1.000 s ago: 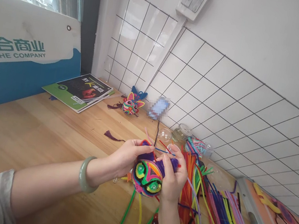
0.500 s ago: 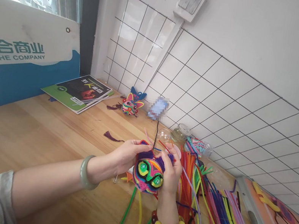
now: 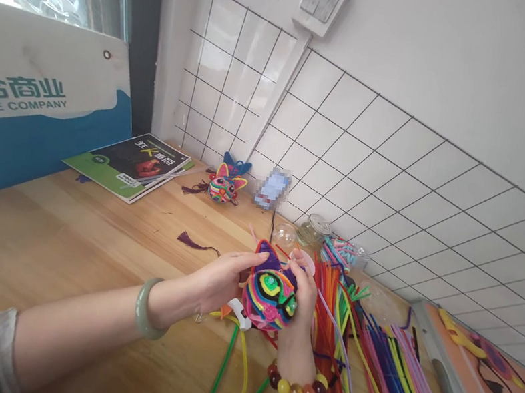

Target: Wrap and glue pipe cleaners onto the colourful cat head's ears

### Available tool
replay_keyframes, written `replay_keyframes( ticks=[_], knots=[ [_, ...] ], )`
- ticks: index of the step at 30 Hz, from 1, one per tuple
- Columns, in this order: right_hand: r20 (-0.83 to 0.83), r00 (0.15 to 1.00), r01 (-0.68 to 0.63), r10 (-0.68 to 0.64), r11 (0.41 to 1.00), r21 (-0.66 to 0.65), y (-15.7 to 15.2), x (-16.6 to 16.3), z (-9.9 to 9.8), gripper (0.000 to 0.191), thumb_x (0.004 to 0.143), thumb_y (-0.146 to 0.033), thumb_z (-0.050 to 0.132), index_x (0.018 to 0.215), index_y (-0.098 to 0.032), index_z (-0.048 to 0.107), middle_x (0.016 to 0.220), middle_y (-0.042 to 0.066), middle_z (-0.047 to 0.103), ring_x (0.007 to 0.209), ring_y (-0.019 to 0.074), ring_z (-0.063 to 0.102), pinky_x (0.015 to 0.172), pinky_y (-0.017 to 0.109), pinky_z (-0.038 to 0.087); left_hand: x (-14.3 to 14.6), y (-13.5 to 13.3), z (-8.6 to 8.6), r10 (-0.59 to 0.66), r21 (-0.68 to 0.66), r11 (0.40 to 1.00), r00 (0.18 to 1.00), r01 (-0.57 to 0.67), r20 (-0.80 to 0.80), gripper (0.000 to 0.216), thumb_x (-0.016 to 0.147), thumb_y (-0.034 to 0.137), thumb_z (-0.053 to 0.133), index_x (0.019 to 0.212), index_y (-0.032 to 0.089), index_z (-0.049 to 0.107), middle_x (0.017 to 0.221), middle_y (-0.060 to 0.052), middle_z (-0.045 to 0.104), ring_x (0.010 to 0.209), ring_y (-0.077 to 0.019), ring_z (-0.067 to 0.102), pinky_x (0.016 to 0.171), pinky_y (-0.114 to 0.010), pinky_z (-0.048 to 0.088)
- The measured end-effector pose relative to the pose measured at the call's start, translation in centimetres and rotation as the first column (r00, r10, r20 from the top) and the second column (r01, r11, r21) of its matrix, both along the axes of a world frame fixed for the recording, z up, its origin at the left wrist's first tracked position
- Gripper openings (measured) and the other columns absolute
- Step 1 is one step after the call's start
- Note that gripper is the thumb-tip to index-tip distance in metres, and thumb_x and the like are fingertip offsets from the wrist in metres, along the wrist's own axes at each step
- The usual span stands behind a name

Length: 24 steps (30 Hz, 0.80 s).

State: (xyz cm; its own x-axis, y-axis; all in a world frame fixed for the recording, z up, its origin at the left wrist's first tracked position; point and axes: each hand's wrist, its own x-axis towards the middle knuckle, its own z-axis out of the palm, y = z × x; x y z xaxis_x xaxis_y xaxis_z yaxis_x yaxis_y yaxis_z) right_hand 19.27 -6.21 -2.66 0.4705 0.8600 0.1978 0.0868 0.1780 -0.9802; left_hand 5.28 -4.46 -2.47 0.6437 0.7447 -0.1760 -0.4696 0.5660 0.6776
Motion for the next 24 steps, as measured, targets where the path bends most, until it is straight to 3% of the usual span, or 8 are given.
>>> replay_keyframes(
  ticks=[4,10,14,20,24],
  knots=[
    [-0.199,0.979,0.035,-0.038,0.999,-0.022,0.4,-0.4,-0.2,0.036,0.068,-0.030,0.059,0.104,-0.023,0.058,0.088,-0.001,0.065,0.069,0.0143,0.061,0.064,0.028,0.049,0.1,-0.4,-0.2,-0.062,0.087,0.995,0.997,0.059,0.039,0.031,0.073,0.028,0.065,0.099,0.012,0.062,0.090,-0.009,0.066,0.077,-0.0166,0.061,0.069,-0.027,0.048],
    [-0.175,0.982,0.082,-0.075,0.996,0.035,0.1,-0.2,-1.0,0.034,0.070,-0.030,0.061,0.103,-0.021,0.059,0.094,0.003,0.064,0.083,0.0183,0.061,0.071,0.031,0.049,0.2,-0.8,0.2,-0.077,0.200,0.978,0.991,0.055,0.105,0.039,0.066,0.022,0.072,0.102,0.013,0.059,0.094,-0.008,0.064,0.079,-0.0161,0.061,0.076,-0.030,0.048],
    [-0.195,0.978,0.082,-0.072,0.996,0.046,-0.4,-0.7,-0.4,0.032,0.070,-0.031,0.063,0.100,-0.022,0.059,0.093,0.002,0.064,0.079,0.0169,0.061,0.070,0.031,0.050,-0.2,-0.8,0.8,-0.135,0.277,0.954,0.989,0.114,0.059,0.052,0.059,0.018,0.076,0.107,0.014,0.056,0.095,-0.009,0.064,0.082,-0.0187,0.061,0.077,-0.032,0.048],
    [-0.097,0.989,-0.105,0.110,0.993,0.059,-0.7,0.6,0.6,0.026,0.065,-0.029,0.070,0.089,-0.021,0.063,0.081,0.001,0.067,0.068,0.0152,0.062,0.064,0.029,0.051,-0.9,-0.6,1.5,-0.162,0.294,0.943,0.987,0.153,0.009,0.051,0.055,0.020,0.078,0.102,0.014,0.059,0.094,-0.008,0.065,0.080,-0.0196,0.062,0.074,-0.031,0.050],
    [0.039,0.958,-0.280,0.283,0.958,-0.063,-1.0,2.9,1.0,0.018,0.059,-0.027,0.075,0.074,-0.019,0.069,0.074,0.003,0.070,0.067,0.0177,0.063,0.067,0.032,0.052,-1.2,-0.4,1.8,-0.232,0.309,0.923,0.972,0.229,-0.028,0.046,0.056,0.019,0.077,0.099,0.015,0.061,0.091,-0.007,0.066,0.079,-0.0185,0.062,0.074,-0.029,0.049]
  ],
)
